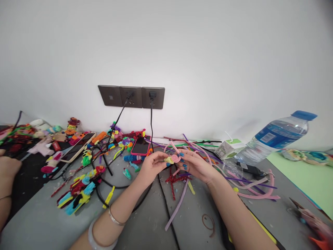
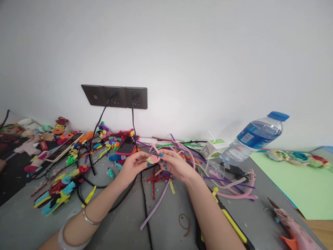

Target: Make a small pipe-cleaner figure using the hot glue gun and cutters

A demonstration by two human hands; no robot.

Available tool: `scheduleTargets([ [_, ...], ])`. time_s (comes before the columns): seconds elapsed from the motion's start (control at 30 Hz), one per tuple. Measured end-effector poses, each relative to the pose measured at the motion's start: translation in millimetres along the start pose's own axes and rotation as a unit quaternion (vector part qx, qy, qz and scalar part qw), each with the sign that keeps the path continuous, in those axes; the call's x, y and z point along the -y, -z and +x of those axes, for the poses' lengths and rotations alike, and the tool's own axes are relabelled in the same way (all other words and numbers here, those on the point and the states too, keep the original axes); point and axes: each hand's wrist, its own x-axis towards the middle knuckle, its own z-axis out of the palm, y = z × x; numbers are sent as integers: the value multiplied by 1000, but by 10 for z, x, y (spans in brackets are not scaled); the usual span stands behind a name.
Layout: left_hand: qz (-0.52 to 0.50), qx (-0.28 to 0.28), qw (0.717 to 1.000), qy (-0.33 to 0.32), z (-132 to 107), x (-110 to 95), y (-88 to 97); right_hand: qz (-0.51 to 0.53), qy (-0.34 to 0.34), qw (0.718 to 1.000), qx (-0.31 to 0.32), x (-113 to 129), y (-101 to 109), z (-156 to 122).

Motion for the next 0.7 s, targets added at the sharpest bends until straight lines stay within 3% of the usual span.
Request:
scheduleTargets([
  [0.33,12,14,999,-26,-1,41,1,-7,-22,1000,-2,-13,-5,-9],
  [0.7,7,10,1000,-11,-5,-9,-16,-23,-19,999,-11,-43,7,11],
])
